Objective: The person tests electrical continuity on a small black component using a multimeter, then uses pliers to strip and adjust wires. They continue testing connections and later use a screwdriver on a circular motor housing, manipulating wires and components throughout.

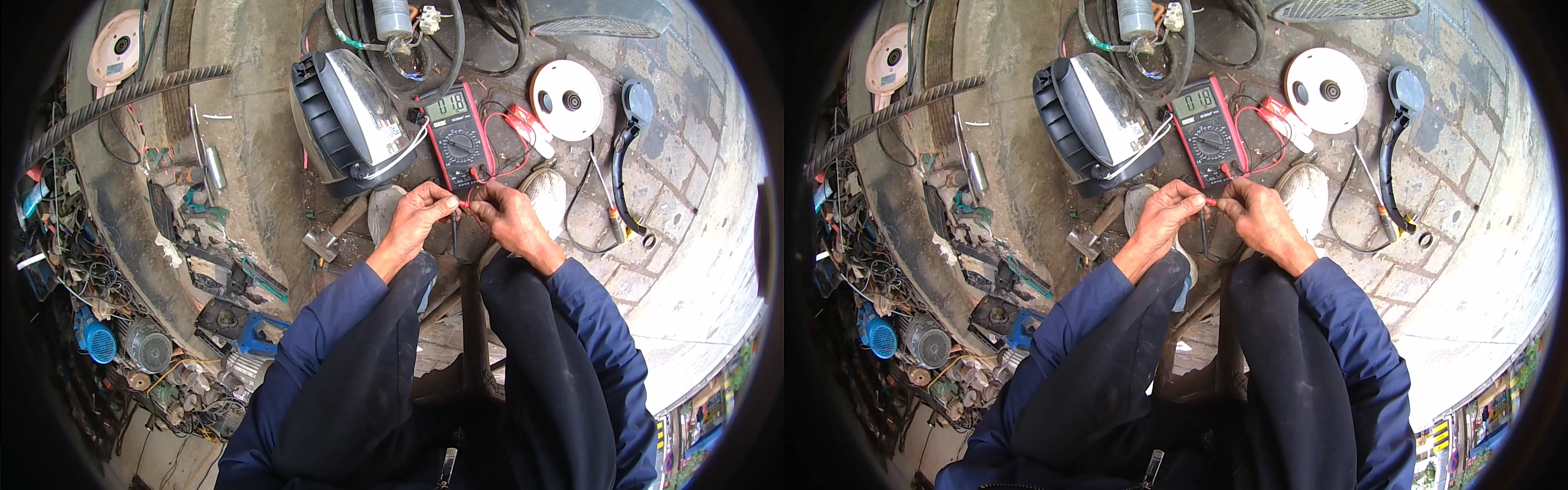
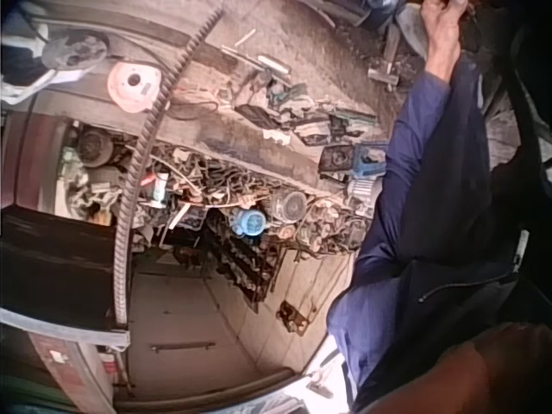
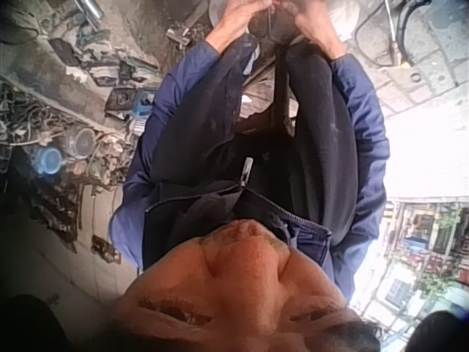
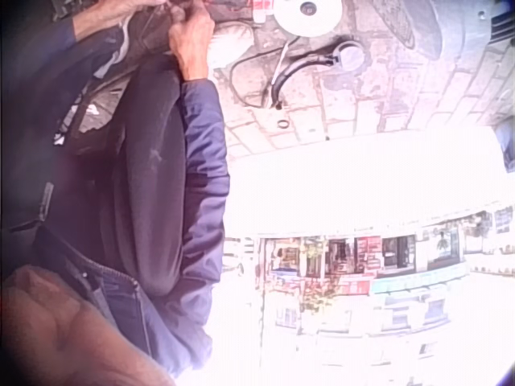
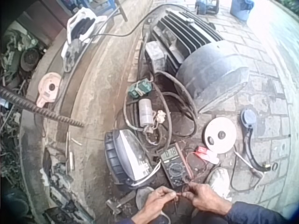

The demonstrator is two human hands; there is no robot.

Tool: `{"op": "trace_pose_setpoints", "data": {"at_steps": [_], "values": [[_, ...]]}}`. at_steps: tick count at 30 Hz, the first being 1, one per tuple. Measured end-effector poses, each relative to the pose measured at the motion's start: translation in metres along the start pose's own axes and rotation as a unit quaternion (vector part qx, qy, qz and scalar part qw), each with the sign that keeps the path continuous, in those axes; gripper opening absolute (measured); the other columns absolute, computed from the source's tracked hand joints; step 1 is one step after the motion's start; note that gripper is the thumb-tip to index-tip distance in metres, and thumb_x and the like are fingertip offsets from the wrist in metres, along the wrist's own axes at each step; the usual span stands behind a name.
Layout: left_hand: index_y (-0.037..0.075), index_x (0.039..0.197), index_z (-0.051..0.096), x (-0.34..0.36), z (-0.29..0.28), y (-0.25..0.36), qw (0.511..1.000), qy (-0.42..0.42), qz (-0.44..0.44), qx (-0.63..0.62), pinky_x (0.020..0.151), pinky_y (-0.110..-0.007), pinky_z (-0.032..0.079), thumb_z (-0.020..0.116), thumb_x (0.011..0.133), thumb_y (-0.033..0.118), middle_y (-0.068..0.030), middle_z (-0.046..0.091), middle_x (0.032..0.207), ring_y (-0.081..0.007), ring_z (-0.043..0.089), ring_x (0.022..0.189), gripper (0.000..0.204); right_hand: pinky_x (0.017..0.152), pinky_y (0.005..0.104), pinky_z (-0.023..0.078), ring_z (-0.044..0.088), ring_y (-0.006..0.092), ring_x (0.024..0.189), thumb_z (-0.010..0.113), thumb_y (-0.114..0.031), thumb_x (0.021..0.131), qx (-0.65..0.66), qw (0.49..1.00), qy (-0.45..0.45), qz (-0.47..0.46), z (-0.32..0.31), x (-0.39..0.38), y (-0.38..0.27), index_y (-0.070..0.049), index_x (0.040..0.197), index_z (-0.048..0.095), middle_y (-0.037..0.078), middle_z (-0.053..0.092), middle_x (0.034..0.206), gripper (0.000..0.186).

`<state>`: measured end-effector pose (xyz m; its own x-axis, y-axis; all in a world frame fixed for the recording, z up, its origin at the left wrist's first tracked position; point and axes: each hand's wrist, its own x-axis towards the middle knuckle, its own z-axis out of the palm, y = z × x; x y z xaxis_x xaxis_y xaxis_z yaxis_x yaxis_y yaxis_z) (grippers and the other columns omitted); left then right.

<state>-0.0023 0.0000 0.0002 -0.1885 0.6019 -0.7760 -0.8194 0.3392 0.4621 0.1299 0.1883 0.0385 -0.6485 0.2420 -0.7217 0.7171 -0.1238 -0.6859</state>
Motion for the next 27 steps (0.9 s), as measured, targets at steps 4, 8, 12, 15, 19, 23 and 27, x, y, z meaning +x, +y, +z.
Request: {"op": "trace_pose_setpoints", "data": {"at_steps": [4, 8, 12, 15, 19, 23, 27], "values": [[0.008, 0.109, 0.070, -0.0005, 0.0004, 0.0001, 1.000, 0.000, -0.001, -0.003, 0.085, -0.028, 0.057, 0.075, 0.104, 0.013, -0.0032, 0.078, 0.103, -0.0129, 0.074, 0.094, 0.009, 0.076, 0.0444, 0.055, 0.073, 0.0362, 0.084, 0.075, -0.018, 0.100, 0.002, 1.000, -0.002, 0.004, -0.0004, -0.0003, 0.0003, 0.003, 0.102, 0.070, 0.021, 0.074, 0.089, 0.021], [0.007, 0.110, 0.070, -0.0002, 0.0003, -0.0013, 1.000, 0.005, -0.004, -0.001, 0.084, -0.028, 0.057, 0.074, 0.105, 0.014, -0.0033, 0.077, 0.103, -0.0131, 0.074, 0.094, 0.010, 0.072, 0.0403, 0.053, 0.069, 0.0276, 0.079, 0.073, -0.016, 0.102, 0.005, 1.000, 0.003, -0.012, 0.0008, 0.0002, 0.0043, 0.002, 0.103, 0.069, 0.015, 0.072, 0.086, 0.019], [0.007, 0.111, 0.069, 0.0002, -0.0009, -0.0033, 1.000, 0.004, 0.000, -0.002, 0.084, -0.029, 0.057, 0.074, 0.105, 0.015, -0.0034, 0.076, 0.103, -0.0139, 0.074, 0.095, 0.011, 0.062, 0.0318, 0.050, 0.059, 0.0105, 0.071, 0.069, -0.014, 0.105, 0.029, 0.999, 0.017, -0.035, 0.0025, 0.0008, 0.0081, 0.000, 0.103, 0.068, 0.004, 0.066, 0.079, 0.015], [0.007, 0.112, 0.069, -0.0012, -0.0017, -0.0039, 1.000, 0.008, 0.001, 0.002, 0.085, -0.030, 0.057, 0.074, 0.105, 0.016, -0.0034, 0.075, 0.102, -0.0145, 0.074, 0.095, 0.013, 0.064, 0.0317, 0.050, 0.059, 0.0100, 0.073, 0.069, -0.014, 0.105, 0.042, 0.998, 0.027, -0.025, 0.0017, 0.0011, 0.0083, 0.001, 0.102, 0.068, 0.005, 0.067, 0.081, 0.015], [0.006, 0.112, 0.069, -0.0022, -0.0010, -0.0025, 1.000, 0.008, -0.002, 0.002, 0.084, -0.029, 0.057, 0.075, 0.105, 0.016, -0.0035, 0.074, 0.101, -0.0146, 0.073, 0.094, 0.014, 0.069, 0.0326, 0.052, 0.060, 0.0108, 0.077, 0.070, -0.014, 0.105, 0.019, 0.999, 0.033, -0.031, -0.0002, 0.0007, 0.0061, 0.002, 0.102, 0.068, 0.007, 0.069, 0.084, 0.016], [0.006, 0.113, 0.069, -0.0019, 0.0010, -0.0008, 1.000, 0.014, -0.007, 0.009, 0.083, -0.030, 0.058, 0.075, 0.105, 0.017, -0.0037, 0.074, 0.101, -0.0144, 0.073, 0.094, 0.015, 0.072, 0.0338, 0.053, 0.061, 0.0122, 0.080, 0.070, -0.015, 0.105, 0.007, 0.999, 0.026, -0.020, 0.0002, 0.0008, 0.0049, 0.002, 0.102, 0.068, 0.008, 0.071, 0.086, 0.018], [0.006, 0.113, 0.068, -0.0022, 0.0018, -0.0002, 1.000, 0.013, -0.005, 0.012, 0.083, -0.030, 0.059, 0.076, 0.105, 0.018, -0.0038, 0.075, 0.102, -0.0143, 0.073, 0.093, 0.016, 0.072, 0.0340, 0.053, 0.061, 0.0124, 0.080, 0.071, -0.015, 0.105, 0.009, 1.000, 0.021, -0.016, 0.0007, 0.0015, 0.0061, 0.002, 0.102, 0.068, 0.008, 0.071, 0.087, 0.018]]}}
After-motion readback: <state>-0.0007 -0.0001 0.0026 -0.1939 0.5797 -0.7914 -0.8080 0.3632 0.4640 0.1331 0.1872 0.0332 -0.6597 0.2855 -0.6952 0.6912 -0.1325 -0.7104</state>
